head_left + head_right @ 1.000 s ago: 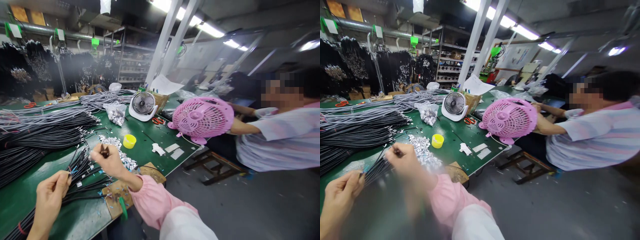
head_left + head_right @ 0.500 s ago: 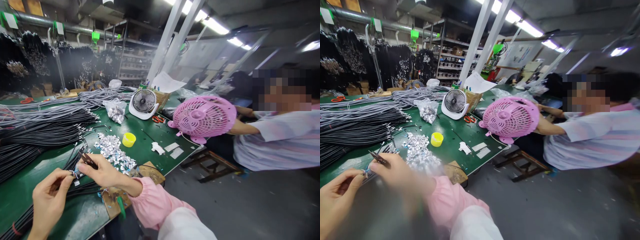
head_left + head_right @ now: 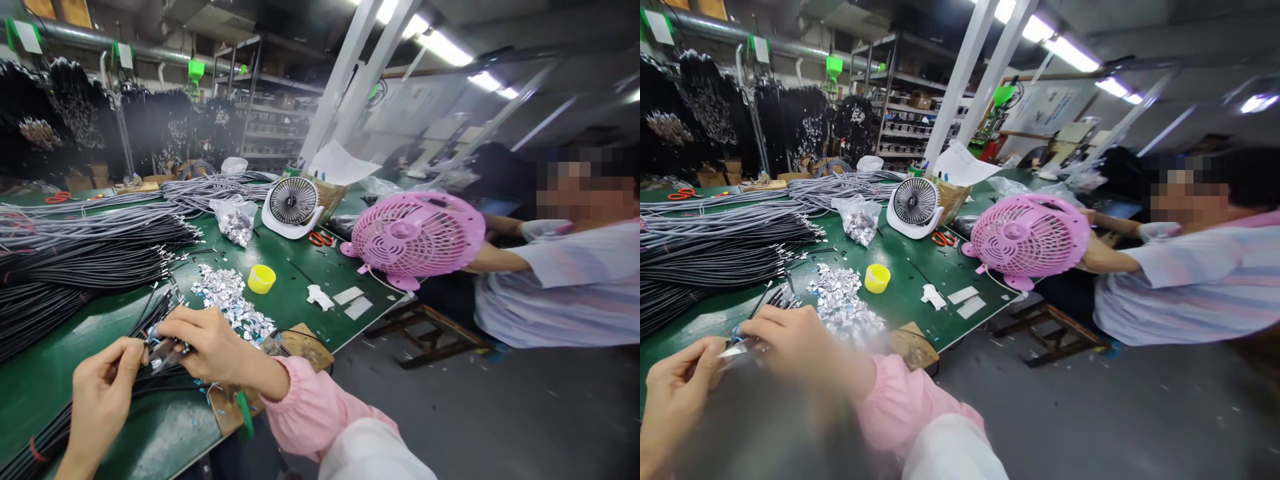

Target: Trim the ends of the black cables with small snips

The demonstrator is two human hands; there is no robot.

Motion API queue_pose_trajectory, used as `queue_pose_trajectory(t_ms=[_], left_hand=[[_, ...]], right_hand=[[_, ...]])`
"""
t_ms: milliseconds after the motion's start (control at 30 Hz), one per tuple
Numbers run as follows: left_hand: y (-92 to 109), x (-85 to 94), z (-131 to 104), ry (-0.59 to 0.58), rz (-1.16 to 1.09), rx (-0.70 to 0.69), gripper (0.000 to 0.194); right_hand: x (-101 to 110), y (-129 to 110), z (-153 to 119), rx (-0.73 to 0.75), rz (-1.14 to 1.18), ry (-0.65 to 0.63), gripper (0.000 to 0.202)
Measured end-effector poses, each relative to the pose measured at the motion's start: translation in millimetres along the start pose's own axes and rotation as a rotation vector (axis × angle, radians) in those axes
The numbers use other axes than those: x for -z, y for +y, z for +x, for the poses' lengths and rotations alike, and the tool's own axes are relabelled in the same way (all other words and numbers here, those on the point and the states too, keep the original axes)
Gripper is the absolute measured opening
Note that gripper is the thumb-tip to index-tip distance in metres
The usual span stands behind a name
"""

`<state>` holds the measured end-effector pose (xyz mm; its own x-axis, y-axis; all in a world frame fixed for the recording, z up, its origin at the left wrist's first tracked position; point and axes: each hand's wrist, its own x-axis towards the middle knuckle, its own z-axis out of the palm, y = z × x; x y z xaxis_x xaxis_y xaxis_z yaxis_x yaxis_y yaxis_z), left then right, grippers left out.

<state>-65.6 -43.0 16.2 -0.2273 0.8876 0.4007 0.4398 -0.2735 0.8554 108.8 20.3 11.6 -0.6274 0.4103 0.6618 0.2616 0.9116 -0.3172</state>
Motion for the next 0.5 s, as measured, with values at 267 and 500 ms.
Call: queue_pose_trajectory(t_ms=[267, 500], left_hand=[[6.6, -3.7, 2.9, -0.198, -0.025, 0.106, 0.046], [13.2, 7.0, 1.4, -0.207, -0.017, 0.149, 0.054]], right_hand=[[6.5, -2.1, -2.7, 0.111, -0.116, -0.017, 0.021], [15.7, -16.1, -16.3, -0.135, 0.521, -0.18, 0.022]])
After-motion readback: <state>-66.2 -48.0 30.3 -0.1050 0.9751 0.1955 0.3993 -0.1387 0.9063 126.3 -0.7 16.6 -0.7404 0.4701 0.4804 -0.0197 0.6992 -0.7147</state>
